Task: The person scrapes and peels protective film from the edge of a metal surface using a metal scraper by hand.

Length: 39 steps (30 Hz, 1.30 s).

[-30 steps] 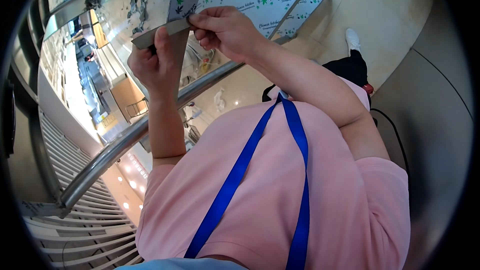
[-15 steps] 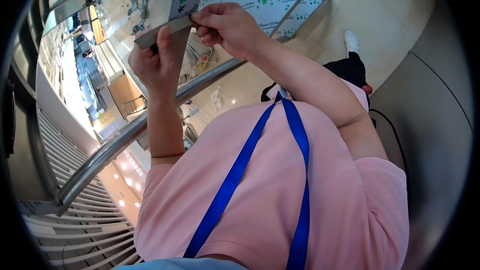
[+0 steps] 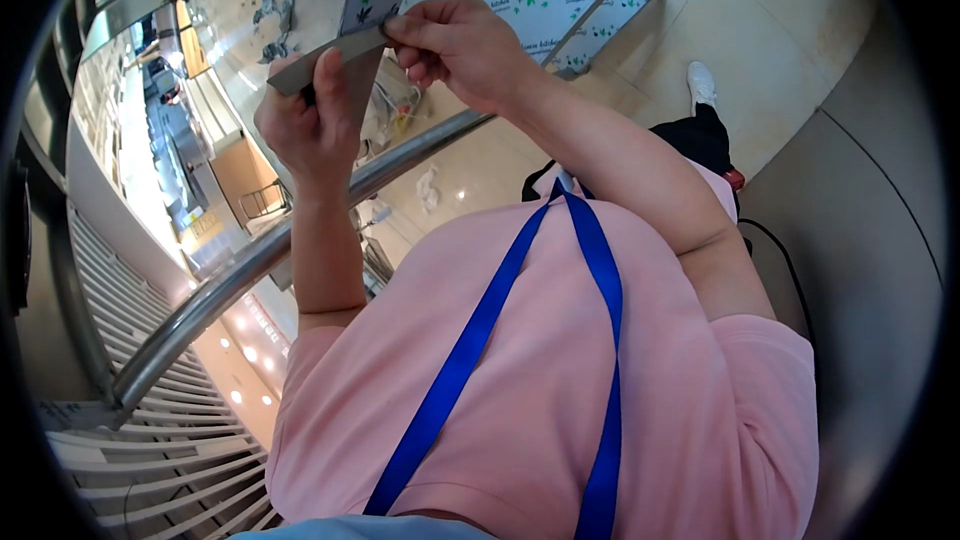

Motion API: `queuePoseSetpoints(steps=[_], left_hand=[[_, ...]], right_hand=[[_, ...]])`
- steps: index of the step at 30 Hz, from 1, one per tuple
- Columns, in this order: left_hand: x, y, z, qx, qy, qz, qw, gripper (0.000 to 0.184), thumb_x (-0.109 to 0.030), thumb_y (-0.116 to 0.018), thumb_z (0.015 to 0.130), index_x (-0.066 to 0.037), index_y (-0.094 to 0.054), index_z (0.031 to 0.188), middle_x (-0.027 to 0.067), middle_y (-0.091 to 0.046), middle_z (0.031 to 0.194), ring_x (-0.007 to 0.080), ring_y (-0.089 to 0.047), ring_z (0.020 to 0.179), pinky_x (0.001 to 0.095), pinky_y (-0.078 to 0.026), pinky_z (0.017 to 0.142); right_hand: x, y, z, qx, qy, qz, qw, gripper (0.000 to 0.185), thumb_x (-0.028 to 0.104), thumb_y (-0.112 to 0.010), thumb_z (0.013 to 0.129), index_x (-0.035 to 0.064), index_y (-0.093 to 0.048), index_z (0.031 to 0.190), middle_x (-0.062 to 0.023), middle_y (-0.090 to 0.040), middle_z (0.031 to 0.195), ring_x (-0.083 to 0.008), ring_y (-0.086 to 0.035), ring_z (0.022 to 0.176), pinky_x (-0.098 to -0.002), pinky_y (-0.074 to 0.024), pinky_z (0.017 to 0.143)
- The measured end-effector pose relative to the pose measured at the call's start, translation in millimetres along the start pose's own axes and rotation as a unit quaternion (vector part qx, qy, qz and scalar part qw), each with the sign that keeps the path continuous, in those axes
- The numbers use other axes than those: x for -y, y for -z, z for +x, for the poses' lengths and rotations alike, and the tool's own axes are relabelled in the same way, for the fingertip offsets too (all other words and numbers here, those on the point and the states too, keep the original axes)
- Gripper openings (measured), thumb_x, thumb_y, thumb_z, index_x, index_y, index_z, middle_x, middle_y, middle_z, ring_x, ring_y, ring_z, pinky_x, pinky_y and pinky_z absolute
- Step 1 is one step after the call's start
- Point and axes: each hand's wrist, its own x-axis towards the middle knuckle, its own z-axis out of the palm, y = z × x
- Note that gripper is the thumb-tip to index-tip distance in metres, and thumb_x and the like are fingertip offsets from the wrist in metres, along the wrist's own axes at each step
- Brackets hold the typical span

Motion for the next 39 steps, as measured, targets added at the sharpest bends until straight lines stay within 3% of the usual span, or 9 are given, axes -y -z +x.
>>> queuePoseSetpoints(steps=[12,20,29,32,39], left_hand=[[13,-16,-15,-0.034,0.037,-0.053,0.997,0.014,-0.012,-0.054,0.078,-0.002,-0.053,0.068,0.0070,-0.047,0.051,0.0141,-0.041,0.041,0.0251,-0.033,0.040],[16,-20,-14,0.033,-0.010,-0.009,0.999,0.013,-0.013,-0.050,0.079,-0.001,-0.050,0.072,0.0122,-0.049,0.059,0.0273,-0.046,0.047,0.0315,-0.036,0.045],[14,-14,-10,0.068,-0.027,0.056,0.996,0.016,-0.015,-0.050,0.080,-0.002,-0.050,0.071,0.0130,-0.048,0.059,0.0310,-0.047,0.049,0.0337,-0.036,0.044],[12,-11,-10,0.070,-0.028,0.063,0.995,0.015,-0.015,-0.051,0.080,-0.002,-0.049,0.071,0.0128,-0.048,0.059,0.0306,-0.047,0.048,0.0335,-0.036,0.044],[4,-7,-4,0.072,-0.003,0.062,0.995,0.014,-0.014,-0.051,0.079,-0.002,-0.049,0.072,0.0128,-0.048,0.058,0.0305,-0.047,0.047,0.0331,-0.036,0.043]], right_hand=[[-28,22,4,0.006,0.003,-0.015,1.000,0.020,0.020,-0.052,0.083,0.0003,-0.053,0.079,-0.0017,-0.051,0.064,-0.0074,-0.048,0.054,-0.0190,-0.0413,0.051],[-41,37,11,0.044,0.018,0.061,0.997,0.020,0.021,-0.052,0.082,0.0014,-0.053,0.078,-0.0022,-0.054,0.063,-0.0088,-0.052,0.055,-0.0199,-0.0442,0.052],[-37,34,11,0.058,0.000,0.115,0.992,0.016,0.017,-0.053,0.081,0.0021,-0.053,0.075,-0.0014,-0.053,0.060,-0.0074,-0.051,0.050,-0.0201,-0.0421,0.047],[-34,26,9,0.031,-0.006,0.103,0.994,0.019,0.017,-0.048,0.084,0.0024,-0.051,0.072,-0.0014,-0.050,0.057,-0.0088,-0.046,0.048,-0.0199,-0.0354,0.046],[-32,20,7,0.031,-0.018,0.129,0.991,0.017,0.016,-0.050,0.083,0.0022,-0.051,0.073,-0.0014,-0.050,0.058,-0.0085,-0.046,0.048,-0.0202,-0.0363,0.046]])
